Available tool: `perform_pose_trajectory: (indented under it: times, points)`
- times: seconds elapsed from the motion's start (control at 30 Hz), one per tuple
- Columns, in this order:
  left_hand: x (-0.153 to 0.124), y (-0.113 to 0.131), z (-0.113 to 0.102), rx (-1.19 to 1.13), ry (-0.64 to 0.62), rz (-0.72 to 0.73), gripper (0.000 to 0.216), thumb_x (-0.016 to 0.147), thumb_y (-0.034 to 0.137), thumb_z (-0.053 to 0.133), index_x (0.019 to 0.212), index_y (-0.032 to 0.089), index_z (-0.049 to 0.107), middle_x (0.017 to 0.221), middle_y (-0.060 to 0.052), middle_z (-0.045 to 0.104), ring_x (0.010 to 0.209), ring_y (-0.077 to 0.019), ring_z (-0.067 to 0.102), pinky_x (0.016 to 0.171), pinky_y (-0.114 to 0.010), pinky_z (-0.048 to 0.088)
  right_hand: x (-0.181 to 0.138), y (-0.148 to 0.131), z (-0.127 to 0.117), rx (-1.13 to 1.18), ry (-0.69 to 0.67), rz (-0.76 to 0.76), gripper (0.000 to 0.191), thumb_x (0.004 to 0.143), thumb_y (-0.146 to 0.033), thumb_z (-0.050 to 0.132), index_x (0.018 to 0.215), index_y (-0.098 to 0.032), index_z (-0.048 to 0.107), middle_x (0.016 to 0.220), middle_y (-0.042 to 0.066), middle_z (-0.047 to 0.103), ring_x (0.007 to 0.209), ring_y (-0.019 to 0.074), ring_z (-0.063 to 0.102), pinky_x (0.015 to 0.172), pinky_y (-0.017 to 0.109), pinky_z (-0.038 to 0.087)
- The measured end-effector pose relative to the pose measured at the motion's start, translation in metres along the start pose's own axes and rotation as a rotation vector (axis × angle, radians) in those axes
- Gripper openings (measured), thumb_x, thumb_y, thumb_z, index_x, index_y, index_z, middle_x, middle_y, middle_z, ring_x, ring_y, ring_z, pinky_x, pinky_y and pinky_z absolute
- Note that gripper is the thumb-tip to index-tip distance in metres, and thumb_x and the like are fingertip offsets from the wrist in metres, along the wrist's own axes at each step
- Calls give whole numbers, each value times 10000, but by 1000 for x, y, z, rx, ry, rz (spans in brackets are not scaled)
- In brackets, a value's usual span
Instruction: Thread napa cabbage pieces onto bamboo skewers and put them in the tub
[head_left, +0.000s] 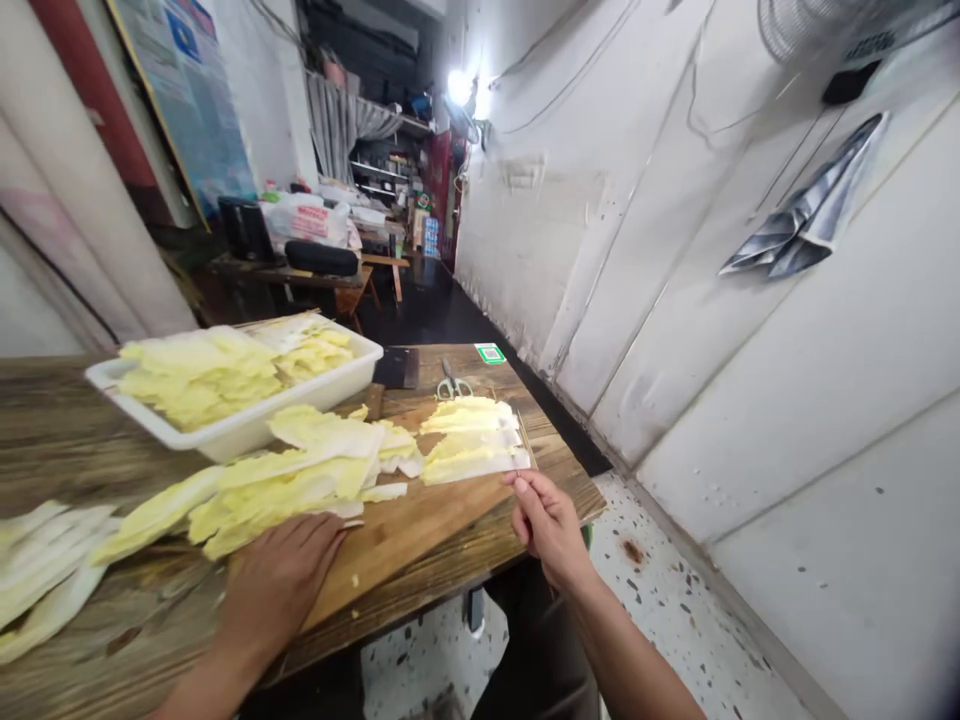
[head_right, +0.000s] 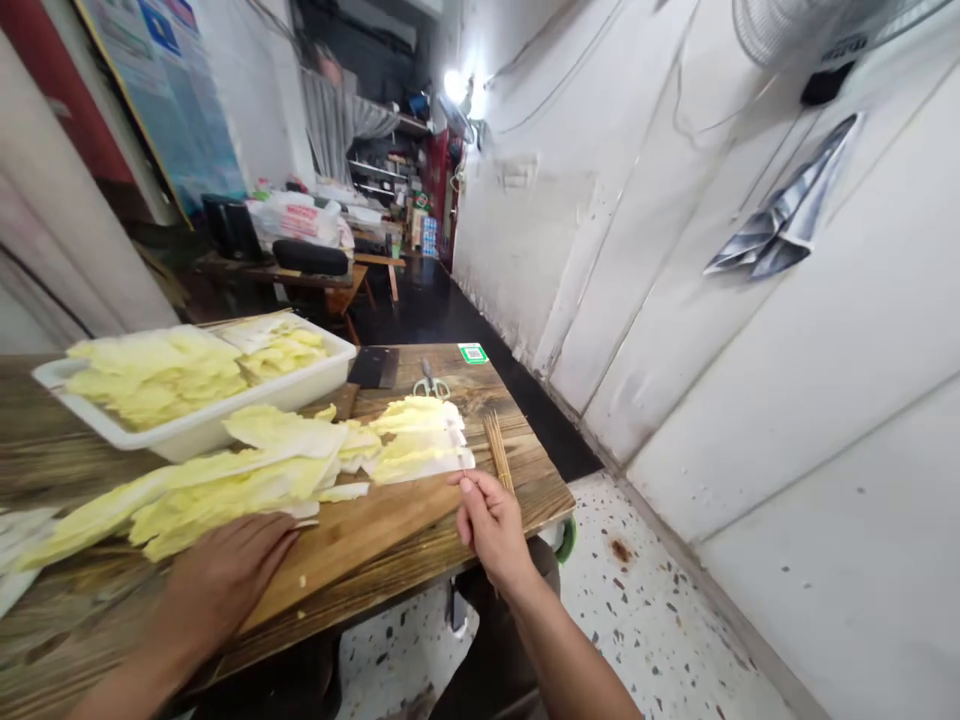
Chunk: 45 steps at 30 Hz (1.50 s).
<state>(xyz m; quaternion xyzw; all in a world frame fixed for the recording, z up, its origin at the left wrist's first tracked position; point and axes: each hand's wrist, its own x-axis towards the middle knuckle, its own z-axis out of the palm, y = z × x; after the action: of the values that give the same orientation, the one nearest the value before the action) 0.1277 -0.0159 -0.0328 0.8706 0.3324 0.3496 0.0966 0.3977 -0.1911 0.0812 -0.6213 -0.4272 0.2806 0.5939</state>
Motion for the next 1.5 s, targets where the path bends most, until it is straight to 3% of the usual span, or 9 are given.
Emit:
perform_pose_trajectory:
  times: [0.23,0.43,0.57,0.7,0.83,0.97,1.13,1.33,1.5]
  points:
    - [3,8,4,-140,49,-119,205,883,345,572,906,275,763,953,-107,778,933,-314,680,895,-441,478,43,-23,23,22,-113,-95,426,884,-571,626,963,-157,685,500,-77,424,442,73,330,430,207,247]
    - [6,35,-18,-381,170,-237,236,794,348,748,1026,320,776,1059,-91,776,1020,-320,682,1050,-484,434,83,-74,66,303,-383,114,389,810,-562,677,920,-192,628,562,-81,444,387,51,251,366,202,211]
    - [39,58,-70,-701,360,-530,258,705,359,836,956,314,797,1049,-56,775,1039,-301,684,1086,-398,447,92,-78,117,189,-292,-113,379,882,-548,577,935,-178,642,566,-73,433,401,66,287,374,205,253]
    - [89,68,-119,-886,313,-723,423,648,360,877,1042,254,766,1025,-52,781,1024,-273,705,967,-349,541,85,-60,168,94,-215,-307,304,881,-465,588,934,-179,674,665,-8,582,549,112,464,527,238,403]
    - [115,64,-133,-1076,275,-753,553,558,318,926,1059,180,734,981,-81,785,1021,-275,710,904,-341,564,79,-49,200,-16,-193,-478,300,925,-410,510,861,-183,694,693,23,609,614,141,492,620,266,430]
    - [112,53,-130,-973,296,-734,430,575,400,913,905,176,755,895,-41,781,958,-237,698,844,-263,543,80,-45,213,-66,-235,-572,321,953,-399,479,911,-183,712,688,20,606,621,148,512,633,260,437]
    - [119,20,-150,-1051,252,-886,201,747,264,815,839,135,691,800,-35,742,765,-136,666,723,-204,533,76,-20,197,-284,-338,-703,495,973,-432,519,1370,-141,570,817,43,717,631,154,621,679,255,515]
    - [175,-55,-213,-993,139,-922,119,937,64,507,961,114,611,794,-11,700,755,-91,631,808,-257,516,64,56,119,-421,-81,-595,368,1016,-339,436,1171,-155,715,948,139,782,795,229,755,720,320,608]
    - [209,-133,-228,-932,53,-871,173,1000,132,432,956,98,596,789,10,640,758,-73,604,809,-249,510,55,106,76,-508,49,-524,316,994,-314,482,1123,-200,747,1019,135,784,882,277,772,767,373,644]
